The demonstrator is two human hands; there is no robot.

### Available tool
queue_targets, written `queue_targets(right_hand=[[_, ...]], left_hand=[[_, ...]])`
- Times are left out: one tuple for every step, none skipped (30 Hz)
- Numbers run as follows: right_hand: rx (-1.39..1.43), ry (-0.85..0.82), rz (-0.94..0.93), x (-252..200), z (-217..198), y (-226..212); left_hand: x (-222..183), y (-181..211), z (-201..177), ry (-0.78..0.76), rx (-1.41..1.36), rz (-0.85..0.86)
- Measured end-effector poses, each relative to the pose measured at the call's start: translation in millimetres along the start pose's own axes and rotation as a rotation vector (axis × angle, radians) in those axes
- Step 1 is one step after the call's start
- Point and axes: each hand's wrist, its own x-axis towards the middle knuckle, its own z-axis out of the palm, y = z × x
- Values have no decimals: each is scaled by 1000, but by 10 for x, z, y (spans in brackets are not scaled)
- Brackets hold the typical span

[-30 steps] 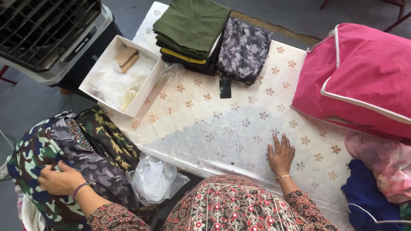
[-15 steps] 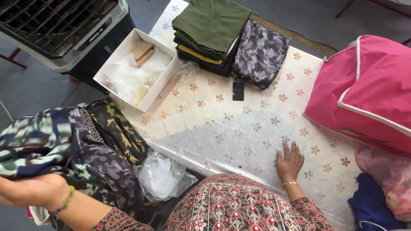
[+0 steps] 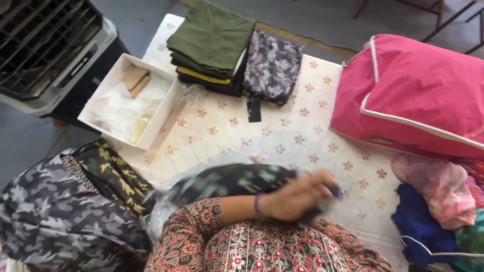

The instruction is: The person is seen folding various pieces of clothing, including pants and leggings, on a table.

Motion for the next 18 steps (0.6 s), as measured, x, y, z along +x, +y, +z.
queue_targets(right_hand=[[-25, -12, 4, 59, -65, 117], [-48, -26, 8, 104, -115, 240], [-71, -41, 13, 147, -164, 366], [-96, -57, 18, 190, -223, 510], [-121, -74, 23, 230, -279, 650], [-148, -92, 24, 280, -334, 785], [-175, -111, 26, 336, -376, 936], [-203, -133, 27, 385, -412, 1077], [-231, -156, 28, 436, -448, 1211], [-259, -179, 26, 470, -489, 1324], [-287, -201, 25, 505, -528, 1437], [-313, -223, 26, 525, -563, 1553], [-339, -245, 28, 554, -599, 1646], [-362, -268, 32, 557, -619, 1753], [-385, -292, 37, 562, -640, 1861], [-407, -317, 40, 607, -593, 2013], [-429, -342, 43, 657, -566, 2163], [-451, -371, 42, 722, -538, 2295]], left_hand=[[39, 62, 58, -9, -7, 5], [65, 126, 118, -137, -253, -128], [91, 188, 174, -268, -497, -262], [83, 226, 141, -276, -504, -261], [73, 261, 103, -286, -504, -218], [61, 293, 62, -293, -501, -174], [5, 285, -10, -297, -506, -173], [-58, 285, -86, -221, -565, -219], [-124, 284, -164, -145, -624, -266], [-221, 174, -195, -145, -627, -266], [-319, 62, -225, 30, -640, -294], [-417, -50, -259, 204, -652, -322], [-538, -165, -336, 201, -658, -324], [-669, -275, -401, 411, -481, -431], [-800, -388, -463, 614, -295, -534], [-1011, -606, -570, 609, -300, -541], [-1224, -823, -676, 795, -329, -685], [-1455, -1021, -787, 986, -350, -830]])
